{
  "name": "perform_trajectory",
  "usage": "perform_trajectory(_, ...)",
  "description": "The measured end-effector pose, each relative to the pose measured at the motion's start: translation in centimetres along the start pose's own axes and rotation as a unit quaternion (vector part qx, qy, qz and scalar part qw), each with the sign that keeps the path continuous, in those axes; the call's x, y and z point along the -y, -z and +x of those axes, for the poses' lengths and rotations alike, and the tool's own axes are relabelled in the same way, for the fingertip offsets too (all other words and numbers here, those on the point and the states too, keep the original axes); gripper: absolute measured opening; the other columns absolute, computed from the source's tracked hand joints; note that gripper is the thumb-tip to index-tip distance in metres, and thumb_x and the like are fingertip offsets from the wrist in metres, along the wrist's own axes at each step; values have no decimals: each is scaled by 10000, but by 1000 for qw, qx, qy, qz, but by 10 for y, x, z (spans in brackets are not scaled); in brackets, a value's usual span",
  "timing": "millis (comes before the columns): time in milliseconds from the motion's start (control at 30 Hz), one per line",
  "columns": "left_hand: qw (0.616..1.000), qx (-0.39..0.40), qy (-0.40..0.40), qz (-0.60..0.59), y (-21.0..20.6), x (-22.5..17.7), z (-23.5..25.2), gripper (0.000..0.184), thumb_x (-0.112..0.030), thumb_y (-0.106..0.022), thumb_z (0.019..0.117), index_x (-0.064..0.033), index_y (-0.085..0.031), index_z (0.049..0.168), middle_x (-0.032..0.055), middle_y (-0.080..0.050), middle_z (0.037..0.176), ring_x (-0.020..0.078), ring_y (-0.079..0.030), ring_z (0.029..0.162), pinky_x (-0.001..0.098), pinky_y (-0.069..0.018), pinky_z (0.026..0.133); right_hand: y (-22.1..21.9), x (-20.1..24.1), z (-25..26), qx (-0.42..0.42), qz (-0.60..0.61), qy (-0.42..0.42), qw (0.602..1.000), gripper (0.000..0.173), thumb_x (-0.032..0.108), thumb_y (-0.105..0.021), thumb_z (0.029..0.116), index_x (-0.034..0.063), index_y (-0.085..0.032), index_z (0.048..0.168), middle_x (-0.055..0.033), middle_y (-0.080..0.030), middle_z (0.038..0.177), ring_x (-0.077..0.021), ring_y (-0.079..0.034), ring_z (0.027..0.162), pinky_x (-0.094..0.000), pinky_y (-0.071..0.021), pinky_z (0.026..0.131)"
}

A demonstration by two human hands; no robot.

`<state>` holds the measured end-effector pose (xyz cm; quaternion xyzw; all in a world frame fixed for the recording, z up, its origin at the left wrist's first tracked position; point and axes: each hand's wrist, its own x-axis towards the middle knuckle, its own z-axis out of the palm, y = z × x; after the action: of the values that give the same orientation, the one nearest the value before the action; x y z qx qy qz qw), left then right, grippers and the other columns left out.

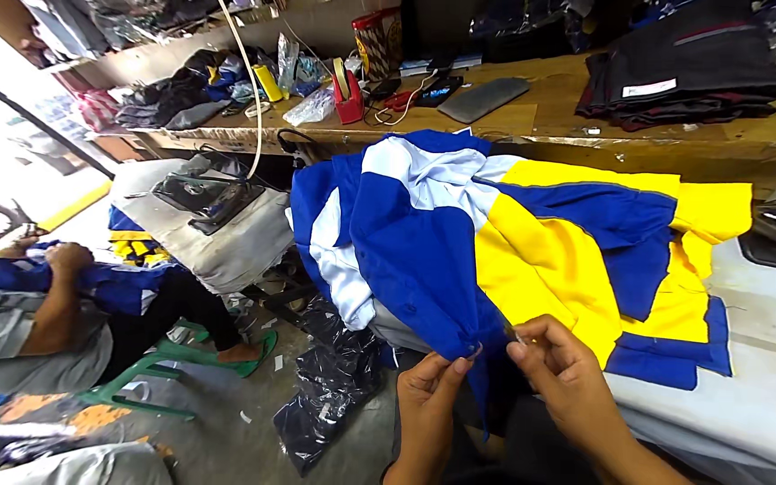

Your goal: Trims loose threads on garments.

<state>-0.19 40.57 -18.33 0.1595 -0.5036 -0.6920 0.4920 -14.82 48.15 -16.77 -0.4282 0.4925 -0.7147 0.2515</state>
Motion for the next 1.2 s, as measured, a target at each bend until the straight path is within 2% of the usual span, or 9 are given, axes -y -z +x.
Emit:
perform_trajectory(133, 1000, 1, 11, -20, -2, -5, 0, 149, -109, -680, 969, -20, -779, 1037, 105, -773, 1048, 163, -744, 999, 322, -588, 943, 3, 0, 12, 57, -146, 123, 980, 362, 315, -744, 936, 65, -636, 1174, 72, -618, 900, 88, -496, 731, -67, -408, 626)
perform_trajectory(200, 1000, 10, -4, -2, -2, -5, 0, 143, -129, -682, 972, -42, -787, 1018, 59, -772, 1006, 106, -733, 944, 289, -594, 900, -1, -1, 18, 77, -212, 185, 956, 327, 307, -740, 943, 68, -703, 1163, 9, -675, 938, 57, -533, 760, -85, -424, 649)
perform_trajectory(267, 1000, 12, -12, 22, -1, -6, 0, 130, -135, -685, 968, -62, -790, 989, 26, -768, 970, 72, -721, 909, 268, -595, 867, -8, -4, 25, 87, -232, 225, 943, 173, 206, -686, 948, 65, -735, 1035, -18, -633, 816, 11, -547, 709, -105, -426, 617)
perform_trajectory(367, 1000, 14, 0, 22, 2, -7, 0, 120, -106, -680, 965, -50, -783, 989, 43, -768, 979, 99, -730, 924, 289, -598, 884, -14, 0, 30, 101, -118, 136, 979, 103, 99, -650, 950, 36, -678, 874, 24, -643, 767, 45, -569, 694, -89, -461, 634)
perform_trajectory(467, 1000, 12, 15, -7, 4, -11, 1, 136, -77, -665, 970, -20, -771, 1034, 100, -774, 1031, 169, -749, 983, 329, -595, 932, -10, 10, 33, 84, 5, -7, 996, 60, 113, -690, 945, 98, -677, 888, 113, -631, 733, 65, -547, 622, -100, -447, 569)
perform_trajectory(600, 999, 7, 27, -32, 6, -12, 3, 143, -56, -651, 975, 0, -758, 1052, 131, -769, 1042, 192, -750, 990, 344, -594, 941, 15, 11, 27, 80, -170, 43, 981, 424, 372, -767, 890, 84, -660, 1181, 73, -661, 929, 47, -580, 764, -101, -482, 627)
perform_trajectory(833, 999, 9, 25, -30, 5, -12, 3, 126, -64, -666, 967, -9, -760, 1030, 93, -766, 1000, 142, -740, 935, 318, -598, 909, 18, 2, 8, 35, -311, 182, 932, 279, 399, -726, 939, 143, -780, 1034, 26, -733, 938, -10, -641, 816, -194, -493, 682)
perform_trajectory(1100, 999, 34, -11, 21, 7, -10, 3, 140, -76, -660, 975, -17, -759, 1055, 71, -769, 1015, 132, -738, 965, 325, -592, 930, 15, -1, 12, 38, -315, 204, 926, 237, 374, -697, 970, 153, -780, 997, 35, -743, 920, -13, -638, 786, -221, -464, 668)
perform_trajectory(1200, 999, 40, -5, 13, 6, -11, 3, 151, -77, -651, 982, -14, -757, 1070, 86, -771, 1032, 157, -745, 977, 334, -595, 935, 16, -3, 12, 39, -268, 179, 946, 236, 353, -716, 958, 125, -773, 979, 34, -729, 902, 21, -614, 761, -158, -451, 643)
